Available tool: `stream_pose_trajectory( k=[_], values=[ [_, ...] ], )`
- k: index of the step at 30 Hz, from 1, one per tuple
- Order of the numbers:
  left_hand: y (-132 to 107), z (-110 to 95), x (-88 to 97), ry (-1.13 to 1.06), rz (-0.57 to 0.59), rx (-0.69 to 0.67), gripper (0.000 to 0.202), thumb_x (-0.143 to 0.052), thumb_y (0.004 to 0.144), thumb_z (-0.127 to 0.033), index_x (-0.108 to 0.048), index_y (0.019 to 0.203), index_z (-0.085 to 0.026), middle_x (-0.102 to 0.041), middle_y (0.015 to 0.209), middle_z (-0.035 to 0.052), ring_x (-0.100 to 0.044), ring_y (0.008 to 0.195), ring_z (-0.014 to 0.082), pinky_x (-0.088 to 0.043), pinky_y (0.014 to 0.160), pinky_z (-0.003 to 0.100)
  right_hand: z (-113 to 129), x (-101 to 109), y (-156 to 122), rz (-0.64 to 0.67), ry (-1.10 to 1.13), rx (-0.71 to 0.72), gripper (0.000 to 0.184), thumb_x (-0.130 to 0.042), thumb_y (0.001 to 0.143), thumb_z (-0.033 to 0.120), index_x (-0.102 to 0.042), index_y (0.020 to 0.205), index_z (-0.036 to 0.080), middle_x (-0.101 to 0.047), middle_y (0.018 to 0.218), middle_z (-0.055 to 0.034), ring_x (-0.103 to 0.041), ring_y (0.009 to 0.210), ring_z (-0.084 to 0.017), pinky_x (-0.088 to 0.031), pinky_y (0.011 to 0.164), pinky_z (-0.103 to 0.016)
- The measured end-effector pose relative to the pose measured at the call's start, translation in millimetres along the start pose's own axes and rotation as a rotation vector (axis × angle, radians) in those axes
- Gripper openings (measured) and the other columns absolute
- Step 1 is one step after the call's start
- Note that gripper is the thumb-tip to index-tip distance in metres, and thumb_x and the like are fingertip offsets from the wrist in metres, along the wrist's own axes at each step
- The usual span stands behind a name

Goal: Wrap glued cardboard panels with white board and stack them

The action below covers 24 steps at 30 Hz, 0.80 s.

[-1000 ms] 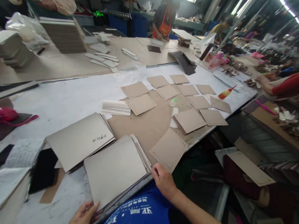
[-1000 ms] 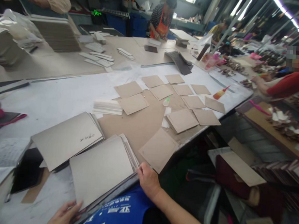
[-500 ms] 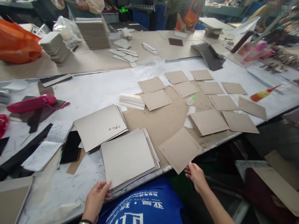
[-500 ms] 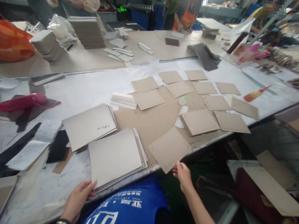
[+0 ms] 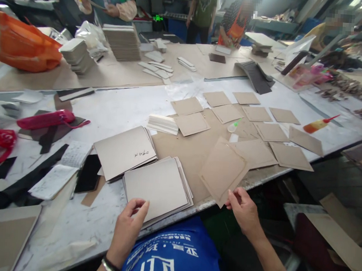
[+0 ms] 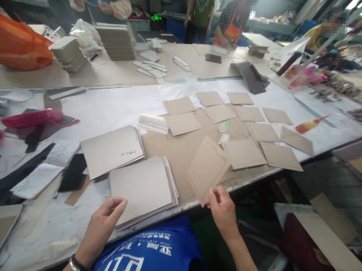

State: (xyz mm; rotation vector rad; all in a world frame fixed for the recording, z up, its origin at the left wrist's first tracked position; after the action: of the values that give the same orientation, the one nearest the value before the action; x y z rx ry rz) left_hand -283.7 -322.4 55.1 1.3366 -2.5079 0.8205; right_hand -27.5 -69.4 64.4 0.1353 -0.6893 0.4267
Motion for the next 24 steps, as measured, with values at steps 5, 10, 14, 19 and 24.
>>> stream_pose_trajectory(
  k=[5,10,14,19,24],
  values=[
    [1.8,-68.5,-8.9,-0.276,0.088,-0.196,0.032,-0.047,0.076,-0.047,-0.055,0.068,-0.017,-0.057,0.070,0.0018,-0.052,0.075,0.0158,-0.040,0.074,0.026,107.2,-20.4,-16.5,-0.081,-0.702,0.814,0.022,-0.042,0.084,0.020,-0.049,0.063,0.019,-0.047,0.063,0.0004,-0.042,0.051,-0.009,-0.029,0.050,-0.022],
    [-0.5,-92.9,3.6,-0.307,0.079,-0.281,0.033,-0.046,0.078,-0.046,-0.048,0.061,-0.018,-0.047,0.059,-0.0025,-0.045,0.061,0.0107,-0.037,0.061,0.022,141.3,-51.4,-23.5,-0.034,-0.851,1.194,0.024,-0.037,0.082,0.007,-0.052,0.067,0.020,-0.045,0.061,-0.0001,-0.036,0.051,-0.010,-0.026,0.052,-0.025],
    [-7.3,-86.1,7.8,-0.262,0.077,-0.247,0.037,-0.049,0.075,-0.049,-0.043,0.055,-0.018,-0.039,0.052,-0.0040,-0.037,0.053,0.0097,-0.033,0.052,0.021,158.5,-65.8,-24.3,-0.012,-0.865,1.276,0.024,-0.036,0.081,0.005,-0.054,0.071,0.019,-0.046,0.062,-0.0018,-0.036,0.054,-0.012,-0.026,0.053,-0.027],
    [-9.4,-71.0,11.3,-0.228,0.062,-0.231,0.036,-0.045,0.077,-0.046,-0.040,0.055,-0.019,-0.037,0.052,-0.0042,-0.036,0.054,0.0099,-0.032,0.053,0.022,174.1,-81.3,-30.8,0.016,-0.848,1.331,0.022,-0.038,0.079,0.004,-0.054,0.072,0.018,-0.047,0.063,-0.0024,-0.037,0.054,-0.012,-0.025,0.051,-0.027],
    [-5.2,-67.1,21.8,-0.247,0.050,-0.246,0.033,-0.045,0.078,-0.044,-0.042,0.057,-0.019,-0.038,0.054,-0.0040,-0.037,0.054,0.0102,-0.033,0.053,0.021,181.8,-84.9,-31.0,0.045,-0.804,1.342,0.020,-0.040,0.081,0.006,-0.055,0.075,0.019,-0.051,0.063,-0.0018,-0.041,0.057,-0.012,-0.030,0.057,-0.026]
  ],
)
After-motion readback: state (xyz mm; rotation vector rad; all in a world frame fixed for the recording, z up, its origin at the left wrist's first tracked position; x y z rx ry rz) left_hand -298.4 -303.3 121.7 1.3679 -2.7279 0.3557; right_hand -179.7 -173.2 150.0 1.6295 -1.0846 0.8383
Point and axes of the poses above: each hand's wrist, its own y-axis towards the middle knuckle, its own x-axis out of the back of the hand, z = x × y, the point moved 8 cm from there along y, towards the middle knuckle
